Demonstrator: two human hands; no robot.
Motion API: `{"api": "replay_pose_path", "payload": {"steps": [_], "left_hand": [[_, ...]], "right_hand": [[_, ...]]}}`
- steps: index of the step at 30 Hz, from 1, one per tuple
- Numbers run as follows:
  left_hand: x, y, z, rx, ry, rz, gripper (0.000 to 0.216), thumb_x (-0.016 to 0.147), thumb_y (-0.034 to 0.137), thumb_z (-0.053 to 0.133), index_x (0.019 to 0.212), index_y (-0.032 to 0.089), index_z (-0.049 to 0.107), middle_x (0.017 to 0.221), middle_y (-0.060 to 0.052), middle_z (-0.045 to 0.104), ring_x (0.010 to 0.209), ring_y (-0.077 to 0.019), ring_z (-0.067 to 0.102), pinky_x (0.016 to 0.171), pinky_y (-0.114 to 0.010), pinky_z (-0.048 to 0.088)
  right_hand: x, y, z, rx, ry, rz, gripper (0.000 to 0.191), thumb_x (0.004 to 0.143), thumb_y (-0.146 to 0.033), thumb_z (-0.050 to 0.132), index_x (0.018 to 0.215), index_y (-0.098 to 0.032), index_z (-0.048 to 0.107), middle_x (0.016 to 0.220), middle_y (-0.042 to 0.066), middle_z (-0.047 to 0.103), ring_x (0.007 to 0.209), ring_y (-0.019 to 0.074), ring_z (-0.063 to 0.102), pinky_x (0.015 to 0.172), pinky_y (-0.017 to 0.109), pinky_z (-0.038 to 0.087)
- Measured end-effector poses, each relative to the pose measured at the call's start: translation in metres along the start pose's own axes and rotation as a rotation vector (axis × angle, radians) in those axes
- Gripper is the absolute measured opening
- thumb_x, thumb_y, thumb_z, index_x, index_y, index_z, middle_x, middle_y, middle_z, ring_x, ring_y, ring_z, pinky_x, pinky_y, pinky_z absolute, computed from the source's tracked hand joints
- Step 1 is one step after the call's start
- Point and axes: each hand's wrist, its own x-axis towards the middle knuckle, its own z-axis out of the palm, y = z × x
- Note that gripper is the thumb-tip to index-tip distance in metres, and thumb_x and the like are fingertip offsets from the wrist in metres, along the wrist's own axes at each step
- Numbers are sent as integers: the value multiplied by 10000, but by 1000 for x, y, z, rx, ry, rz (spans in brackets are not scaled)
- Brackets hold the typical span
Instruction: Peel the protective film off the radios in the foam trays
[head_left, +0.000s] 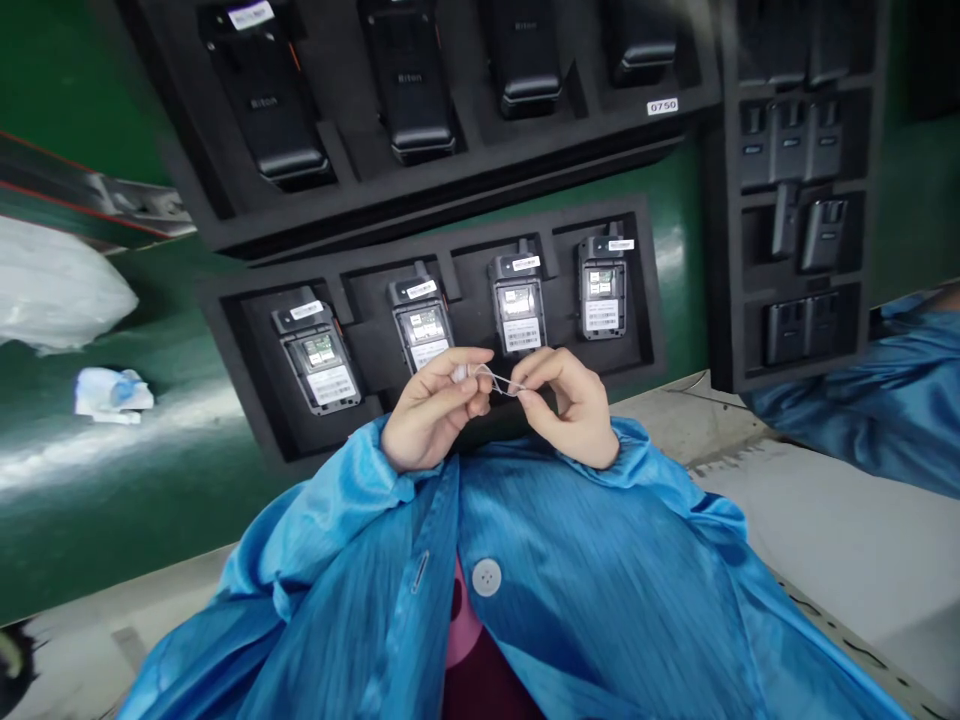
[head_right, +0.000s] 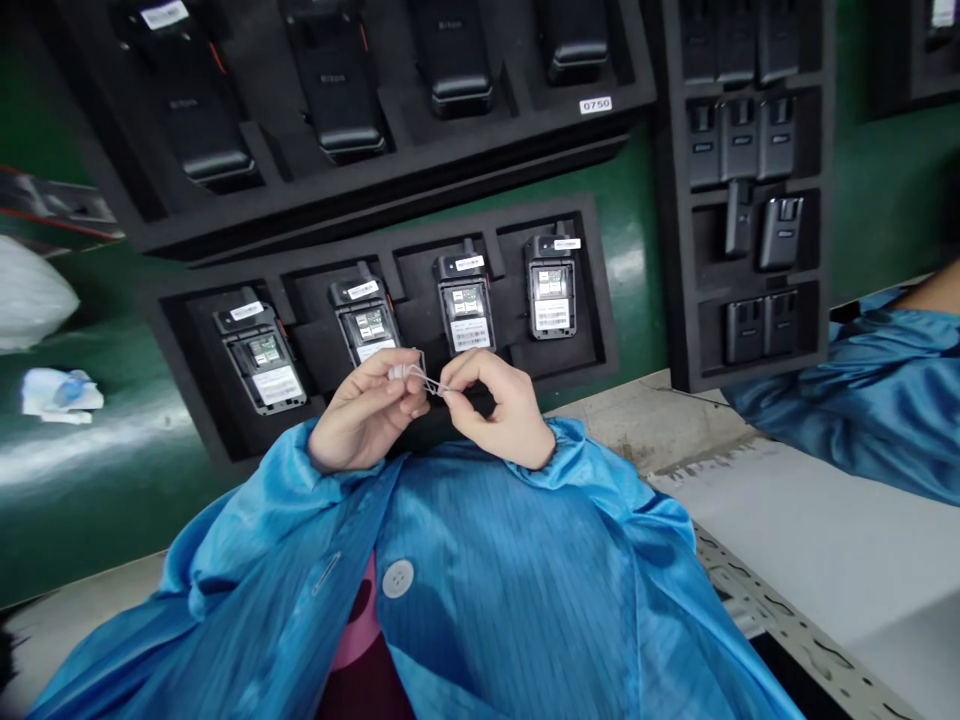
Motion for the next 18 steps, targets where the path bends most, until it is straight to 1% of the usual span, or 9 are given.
{"api": "replay_pose_path", "payload": {"steps": [3, 6, 9, 11, 13, 15, 16, 17, 18], "left_hand": [[2, -3, 1, 33, -15, 21, 267, 800, 222, 727, 1065, 214, 691, 792, -3, 628, 623, -59, 533, 611, -194, 436], [3, -7, 1, 67, -68, 56, 253, 812, 221, 721, 1063, 200, 696, 783, -11, 640, 619, -65, 549, 612, -199, 440], [1, -8, 1, 65, -114, 87, 301, 830, 236, 704, 1129, 214, 673, 753, -5, 627, 590, -65, 543, 576, -195, 421], [-4, -4, 1, 33, -147, 60, 367, 845, 245, 682, 1208, 235, 633, 728, 6, 599, 555, -65, 529, 534, -196, 402], [-15, 5, -3, -13, -174, 13, 442, 854, 257, 661, 1288, 256, 579, 695, 20, 553, 518, -65, 504, 495, -200, 384], [-32, 21, -13, -48, -178, 14, 458, 851, 275, 653, 1300, 275, 562, 667, 34, 499, 484, -63, 464, 459, -205, 369], [-43, 30, -22, -48, -153, 50, 418, 845, 277, 655, 1257, 278, 584, 662, 36, 478, 479, -62, 447, 450, -206, 365], [-55, 41, -33, -33, -109, 122, 344, 834, 277, 665, 1175, 275, 617, 658, 37, 460, 488, -62, 438, 453, -206, 367], [-67, 52, -48, -2, -43, 229, 254, 816, 282, 685, 1065, 263, 639, 666, 35, 453, 510, -63, 438, 467, -207, 377]], "right_hand": [[-1, 2, 0, 25, 14, 100, 159, 863, -183, 592, 979, -274, 534, 880, 2, 607, 797, 147, 606, 758, 338, 526], [-2, 2, -2, -36, -7, 140, 258, 876, -185, 592, 1103, -305, 566, 896, -7, 610, 799, 140, 599, 768, 324, 530], [-2, 1, -4, -121, -82, 127, 225, 877, -188, 595, 1065, -309, 610, 900, -8, 631, 798, 148, 607, 764, 329, 536], [-1, 0, -5, -144, -116, 125, 250, 873, -186, 602, 1088, -312, 616, 913, -5, 636, 808, 154, 610, 778, 337, 537], [1, -2, -7, -163, -113, 137, 298, 869, -194, 612, 1142, -315, 611, 947, 7, 638, 840, 166, 611, 811, 354, 529], [3, -3, -8, -193, -71, 141, 296, 865, -211, 624, 1145, -307, 623, 970, 20, 639, 872, 178, 607, 833, 367, 512], [4, -3, -9, -209, -47, 143, 279, 863, -219, 629, 1131, -297, 634, 971, 24, 641, 880, 181, 605, 836, 366, 505], [6, -4, -10, -222, -21, 143, 256, 863, -225, 632, 1111, -284, 644, 964, 25, 644, 880, 178, 605, 832, 359, 500], [6, -4, -10, -237, 2, 146, 233, 863, -230, 634, 1092, -268, 651, 959, 26, 647, 878, 172, 607, 827, 348, 497]]}}
